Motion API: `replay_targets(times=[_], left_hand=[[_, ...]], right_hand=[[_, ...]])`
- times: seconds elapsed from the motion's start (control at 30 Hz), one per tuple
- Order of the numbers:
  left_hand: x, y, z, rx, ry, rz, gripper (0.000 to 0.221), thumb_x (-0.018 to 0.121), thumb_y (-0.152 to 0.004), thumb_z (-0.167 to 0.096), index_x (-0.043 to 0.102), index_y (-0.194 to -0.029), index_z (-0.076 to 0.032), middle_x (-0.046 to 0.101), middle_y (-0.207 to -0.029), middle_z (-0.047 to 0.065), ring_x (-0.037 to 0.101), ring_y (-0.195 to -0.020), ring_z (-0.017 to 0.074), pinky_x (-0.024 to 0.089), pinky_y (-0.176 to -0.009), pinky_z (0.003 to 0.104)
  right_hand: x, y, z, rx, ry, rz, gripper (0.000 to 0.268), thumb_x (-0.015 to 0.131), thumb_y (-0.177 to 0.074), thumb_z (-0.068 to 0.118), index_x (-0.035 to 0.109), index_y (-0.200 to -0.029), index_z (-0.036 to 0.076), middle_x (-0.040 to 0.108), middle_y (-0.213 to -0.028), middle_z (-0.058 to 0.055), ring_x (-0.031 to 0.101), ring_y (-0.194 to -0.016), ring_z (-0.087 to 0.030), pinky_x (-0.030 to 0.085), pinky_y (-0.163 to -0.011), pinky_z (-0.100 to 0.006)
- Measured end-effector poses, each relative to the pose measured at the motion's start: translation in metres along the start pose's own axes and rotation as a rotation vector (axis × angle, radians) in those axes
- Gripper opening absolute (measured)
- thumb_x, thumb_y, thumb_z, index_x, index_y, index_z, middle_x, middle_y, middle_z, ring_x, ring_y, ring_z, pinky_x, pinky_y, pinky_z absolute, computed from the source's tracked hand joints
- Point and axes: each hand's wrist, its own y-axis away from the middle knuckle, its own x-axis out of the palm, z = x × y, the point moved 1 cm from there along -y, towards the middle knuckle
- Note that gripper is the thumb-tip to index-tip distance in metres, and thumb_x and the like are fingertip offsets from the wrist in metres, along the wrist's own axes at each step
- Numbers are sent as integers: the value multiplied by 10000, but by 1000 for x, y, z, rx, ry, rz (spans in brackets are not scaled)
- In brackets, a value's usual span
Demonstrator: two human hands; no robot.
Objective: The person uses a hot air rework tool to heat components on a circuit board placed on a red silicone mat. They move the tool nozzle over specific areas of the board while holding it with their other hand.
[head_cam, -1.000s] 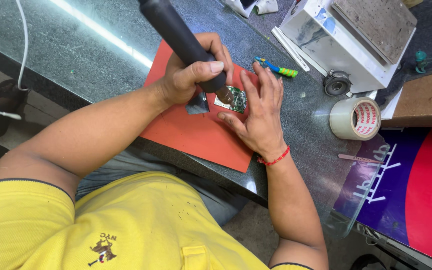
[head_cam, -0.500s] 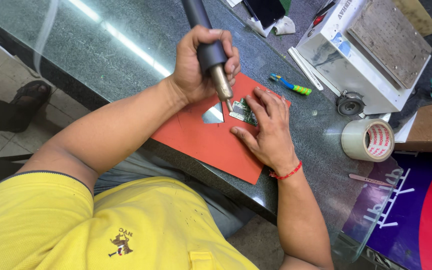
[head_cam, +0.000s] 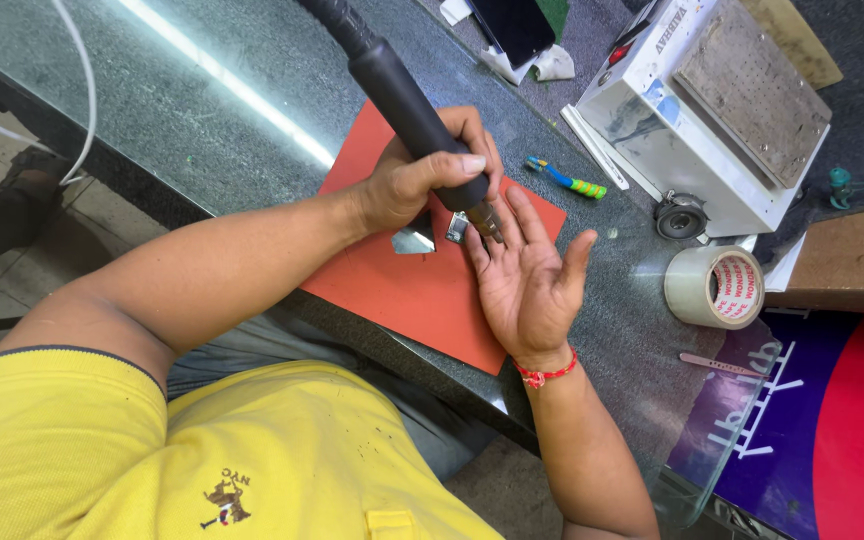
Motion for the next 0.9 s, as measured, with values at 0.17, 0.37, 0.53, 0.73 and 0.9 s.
replay_targets(times=[0.17,0.37,0.53,0.73,0.9], left_hand=[[-13,0,4,35,54,-122,195,597,-997,-243,525,-976,-63,674,-923,114,664,-889,189,544,-872,350],[-9,6,-2,111,-278,-118,191,626,-1026,-196,549,-1003,-22,653,-905,92,604,-756,126,499,-681,278],[-10,3,-6,0,-191,-54,179,650,-1009,-191,576,-975,-32,669,-885,75,656,-815,136,554,-739,293],[-10,3,-3,-10,-416,-78,230,673,-1000,-233,577,-968,-26,649,-813,65,659,-739,124,525,-659,275],[-8,5,-1,157,-418,182,210,676,-1103,-160,601,-983,-5,683,-906,84,676,-845,141,538,-754,270]], right_hand=[[-16,3,1,-243,371,-32,969,575,-992,668,254,-1618,2,418,-1590,-178,417,-1501,-296,294,-1305,-444],[-2,2,31,-545,1768,21,587,837,-960,322,580,-1410,45,611,-1332,-90,561,-1290,-269,455,-1119,-393],[5,-6,30,-376,1869,99,551,898,-826,240,673,-1282,27,555,-1251,-158,483,-1179,-346,433,-1047,-446],[1,-5,30,-368,1885,108,543,895,-842,245,669,-1293,41,555,-1230,-139,482,-1191,-342,433,-1068,-455],[2,-4,31,-368,1895,113,532,894,-844,250,675,-1283,44,556,-1200,-141,489,-1162,-344,434,-1041,-452]])
